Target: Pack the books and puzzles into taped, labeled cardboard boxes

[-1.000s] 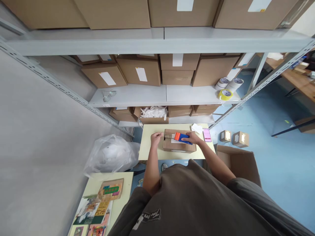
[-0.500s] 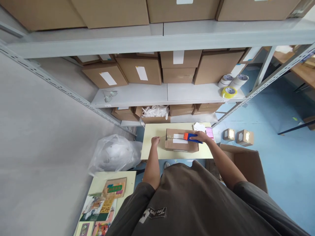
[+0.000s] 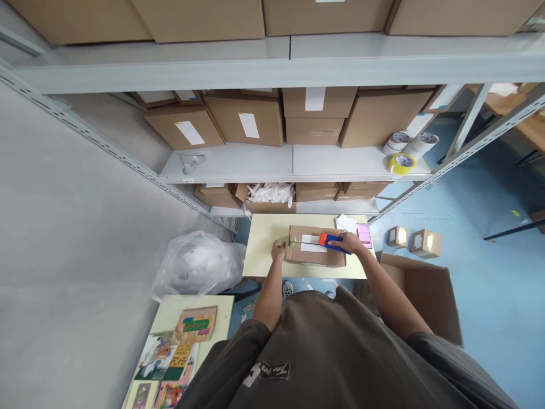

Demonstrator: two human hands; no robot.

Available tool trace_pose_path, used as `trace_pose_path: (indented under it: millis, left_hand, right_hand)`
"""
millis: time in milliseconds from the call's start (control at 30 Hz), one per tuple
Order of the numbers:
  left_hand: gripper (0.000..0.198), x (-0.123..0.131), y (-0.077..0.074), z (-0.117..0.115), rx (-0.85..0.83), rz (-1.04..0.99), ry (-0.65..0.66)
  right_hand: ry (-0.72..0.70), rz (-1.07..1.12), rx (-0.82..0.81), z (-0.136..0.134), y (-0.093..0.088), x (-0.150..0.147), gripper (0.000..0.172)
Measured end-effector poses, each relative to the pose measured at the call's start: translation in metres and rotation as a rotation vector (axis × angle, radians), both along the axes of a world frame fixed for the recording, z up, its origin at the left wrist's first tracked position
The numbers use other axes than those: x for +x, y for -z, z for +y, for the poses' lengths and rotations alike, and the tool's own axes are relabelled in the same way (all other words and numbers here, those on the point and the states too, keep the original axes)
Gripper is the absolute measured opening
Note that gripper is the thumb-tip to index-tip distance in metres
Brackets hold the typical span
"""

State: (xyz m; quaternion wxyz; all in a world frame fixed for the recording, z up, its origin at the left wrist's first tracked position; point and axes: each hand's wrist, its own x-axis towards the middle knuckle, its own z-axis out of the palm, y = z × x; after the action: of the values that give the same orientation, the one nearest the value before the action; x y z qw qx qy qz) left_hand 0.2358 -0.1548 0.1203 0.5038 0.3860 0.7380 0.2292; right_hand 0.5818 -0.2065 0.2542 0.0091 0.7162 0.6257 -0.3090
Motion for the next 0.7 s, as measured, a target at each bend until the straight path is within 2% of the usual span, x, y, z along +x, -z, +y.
trace_pose_path:
  millis: [67,200,333,500,600,700]
  left_hand:
    - [0.042,0.006,-0.01,0.002,0.057,0.071,0.088]
    - [0.045,0.034,-0.027,-0.002,0.13,0.201,0.314]
    - [0.05,0.052,-0.036,-0.011,0.076,0.357,0.306]
    - [0.051,0.06,-0.042,-0.014,0.042,0.421,0.309]
    - [0.052,0.066,-0.042,-0.014,0.043,0.457,0.318]
    - [0.052,0.071,-0.041,-0.014,0.044,0.487,0.336]
  right_hand:
    - [0.004,-0.025,-0.004,0.0,0.0,-0.001,0.06]
    - [0.014,-0.075,-0.027,0.001,0.0,-0.003,0.062]
    - [-0.019,-0.088,-0.044,0.001,-0.002,-0.006,0.065]
    - [-0.056,-0.053,-0.091,0.003,-0.005,-0.001,0.071]
    - [-0.048,-0.053,-0.091,-0.001,-0.004,0.025,0.069]
    - [0.023,-0.121,-0.103,-0.021,-0.002,0.082,0.063]
